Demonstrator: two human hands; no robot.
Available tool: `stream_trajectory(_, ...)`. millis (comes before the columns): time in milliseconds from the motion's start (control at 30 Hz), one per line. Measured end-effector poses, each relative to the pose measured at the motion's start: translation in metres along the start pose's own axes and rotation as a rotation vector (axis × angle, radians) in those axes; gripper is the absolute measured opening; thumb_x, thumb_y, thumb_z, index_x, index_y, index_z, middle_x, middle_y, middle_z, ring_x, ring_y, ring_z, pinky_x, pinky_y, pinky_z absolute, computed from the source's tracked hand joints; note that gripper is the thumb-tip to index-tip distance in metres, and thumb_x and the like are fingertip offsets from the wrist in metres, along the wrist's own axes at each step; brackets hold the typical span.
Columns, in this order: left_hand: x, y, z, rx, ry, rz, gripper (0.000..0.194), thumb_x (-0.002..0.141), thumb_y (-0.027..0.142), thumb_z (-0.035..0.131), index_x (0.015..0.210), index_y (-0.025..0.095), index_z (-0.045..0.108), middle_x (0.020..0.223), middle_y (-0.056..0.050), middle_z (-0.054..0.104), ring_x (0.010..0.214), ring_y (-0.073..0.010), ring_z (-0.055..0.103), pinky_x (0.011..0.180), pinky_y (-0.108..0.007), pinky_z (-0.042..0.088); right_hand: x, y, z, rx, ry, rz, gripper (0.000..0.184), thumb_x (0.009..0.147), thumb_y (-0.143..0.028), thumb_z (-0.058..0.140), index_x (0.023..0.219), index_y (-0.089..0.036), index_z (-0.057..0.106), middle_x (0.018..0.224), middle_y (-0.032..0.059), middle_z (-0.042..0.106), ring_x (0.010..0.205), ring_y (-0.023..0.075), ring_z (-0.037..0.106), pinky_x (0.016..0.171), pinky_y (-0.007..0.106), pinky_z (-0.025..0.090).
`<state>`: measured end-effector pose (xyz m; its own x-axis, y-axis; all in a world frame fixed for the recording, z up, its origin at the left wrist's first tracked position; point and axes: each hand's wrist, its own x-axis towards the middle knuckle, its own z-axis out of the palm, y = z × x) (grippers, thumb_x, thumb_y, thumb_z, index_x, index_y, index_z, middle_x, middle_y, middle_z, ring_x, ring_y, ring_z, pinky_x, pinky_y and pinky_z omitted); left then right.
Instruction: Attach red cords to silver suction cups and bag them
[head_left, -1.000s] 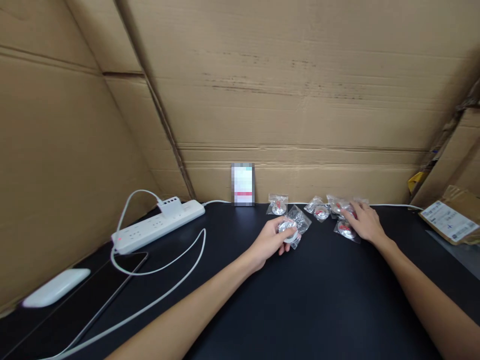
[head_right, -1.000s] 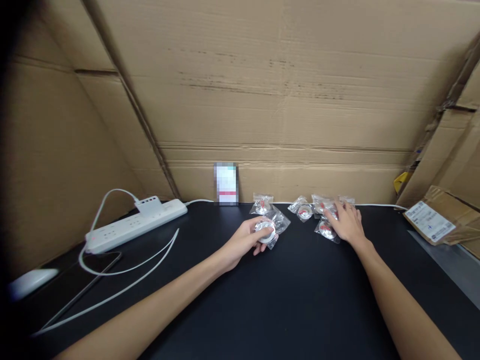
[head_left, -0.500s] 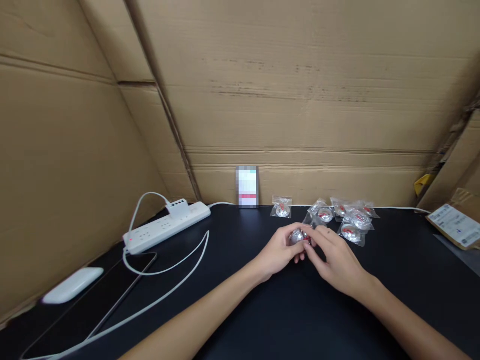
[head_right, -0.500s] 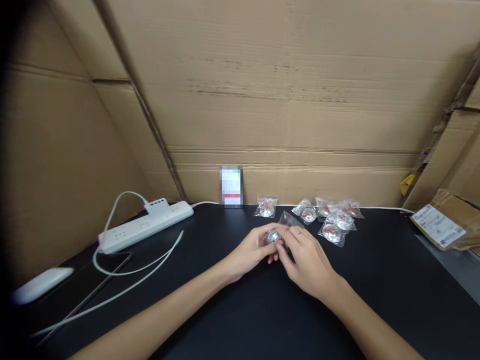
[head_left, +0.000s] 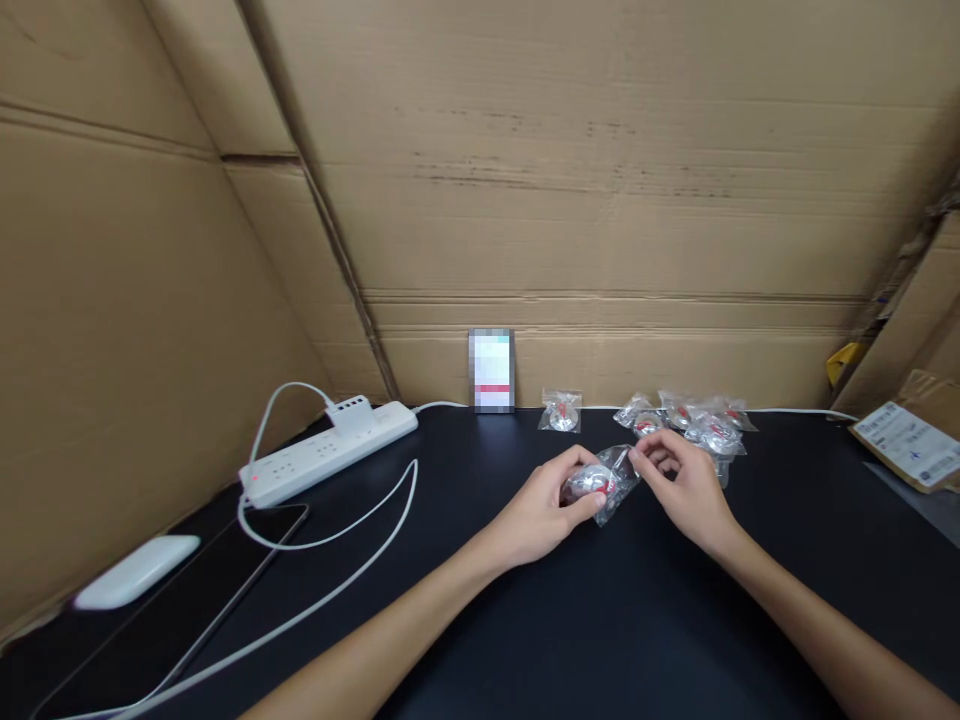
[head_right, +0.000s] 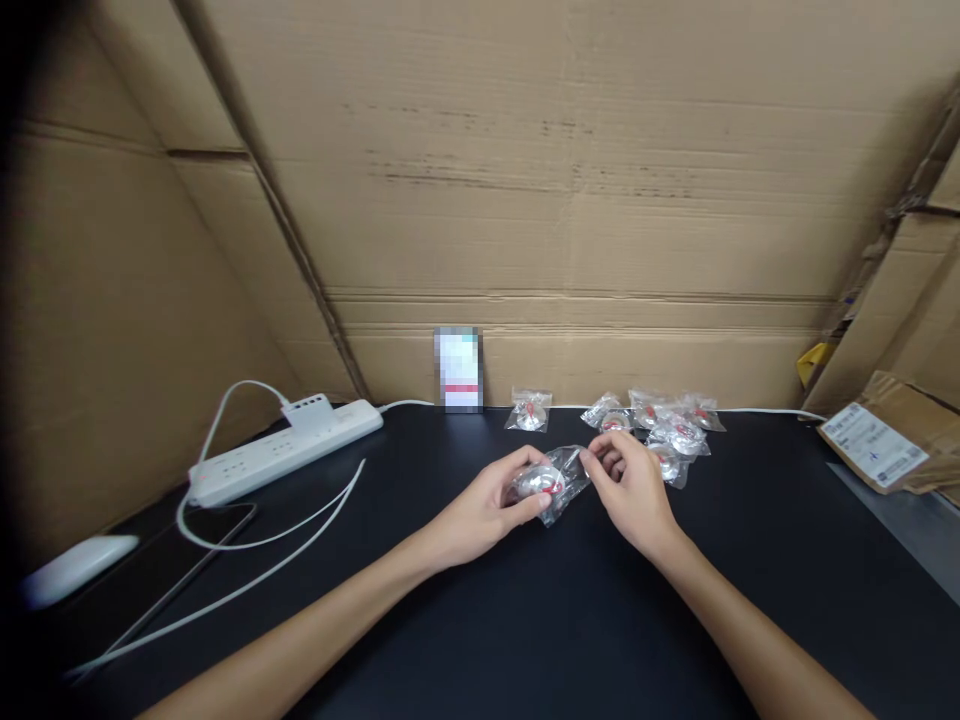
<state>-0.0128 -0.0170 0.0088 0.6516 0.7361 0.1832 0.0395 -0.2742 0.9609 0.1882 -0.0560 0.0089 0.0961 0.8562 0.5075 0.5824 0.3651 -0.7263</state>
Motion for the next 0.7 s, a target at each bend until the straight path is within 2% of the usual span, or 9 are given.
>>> stream_trajectory(100,0.004,0.001,-0.003,-0.076,0.01,0.003,0.02,0.085,0.03,0.065,0.095,0.016,0.057,0.078,0.0,0.057,0.069,-0.0122,0.052,0.067,-0.026,0.043,0.002,0.006,-0.002,0.078,-0.078,0.041,0.026,0.09,-0.04,0.056,0.077,-0.018,0.062,0.069,0.0021,0.062,0.061,0.0163,0.059,0.059,0.03,0.05)
stream_trajectory(200,0.007,0.001,-0.007,-0.193,0.082,-0.034,0.023,0.084,0.032,0.067,0.094,0.013,0.059,0.078,-0.002,0.06,0.069,-0.0132,0.055,0.069,-0.028,0.046,0.006,0.008,-0.008,0.207,-0.099,0.111,0.029,0.087,-0.045,0.06,0.077,-0.018,0.06,0.066,0.0009,0.059,0.058,0.0154,0.057,0.054,0.029,0.048)
stream_trajectory(367,0.009,-0.001,-0.013,-0.342,0.128,-0.054,0.027,0.085,0.036,0.068,0.096,0.011,0.063,0.08,-0.005,0.063,0.068,-0.0126,0.057,0.072,-0.029,0.049,0.012,0.005,-0.019,0.435,-0.322,0.279,0.033,0.084,-0.047,0.062,0.072,-0.017,0.057,0.066,0.0011,0.059,0.057,0.013,0.055,0.055,0.028,0.048)
stream_trajectory(433,0.009,-0.001,-0.013,-0.368,0.132,-0.048,0.027,0.084,0.036,0.069,0.095,0.011,0.065,0.08,-0.005,0.064,0.069,-0.0129,0.058,0.072,-0.029,0.05,0.012,0.005,-0.019,0.459,-0.273,0.315,0.03,0.084,-0.044,0.064,0.073,-0.018,0.057,0.068,0.0004,0.057,0.057,0.0117,0.053,0.054,0.026,0.046)
stream_trajectory(500,0.008,0.0,-0.013,-0.385,0.156,-0.036,0.027,0.083,0.036,0.07,0.094,0.012,0.065,0.079,-0.005,0.064,0.069,-0.0132,0.058,0.071,-0.03,0.051,0.011,0.005,-0.016,0.444,-0.117,0.267,0.023,0.082,-0.04,0.067,0.08,-0.019,0.056,0.074,0.0002,0.057,0.06,0.0117,0.053,0.054,0.025,0.045)
stream_trajectory(567,0.008,0.001,-0.013,-0.391,0.193,-0.029,0.027,0.082,0.036,0.071,0.094,0.012,0.065,0.079,-0.005,0.065,0.07,-0.0137,0.059,0.07,-0.03,0.051,0.01,0.003,-0.013,0.393,0.021,0.128,0.018,0.082,-0.035,0.068,0.084,-0.022,0.056,0.087,0.0021,0.057,0.073,0.0146,0.058,0.06,0.026,0.047)
stream_trajectory(633,0.008,0.001,-0.013,-0.394,0.225,-0.033,0.027,0.082,0.035,0.071,0.095,0.013,0.065,0.083,-0.006,0.067,0.073,-0.0149,0.061,0.071,-0.031,0.052,0.008,0.001,-0.012,0.296,0.046,-0.023,0.01,0.084,-0.03,0.066,0.085,-0.022,0.06,0.101,0.0054,0.057,0.091,0.0191,0.059,0.071,0.03,0.049)
stream_trajectory(700,0.007,0.0,-0.013,-0.405,0.235,-0.041,0.027,0.083,0.034,0.071,0.099,0.013,0.065,0.09,-0.008,0.068,0.078,-0.0167,0.063,0.074,-0.032,0.052,0.006,0.001,-0.011,0.158,0.001,-0.103,0.006,0.086,-0.028,0.062,0.086,-0.023,0.066,0.111,0.0078,0.057,0.101,0.0219,0.058,0.078,0.034,0.048)
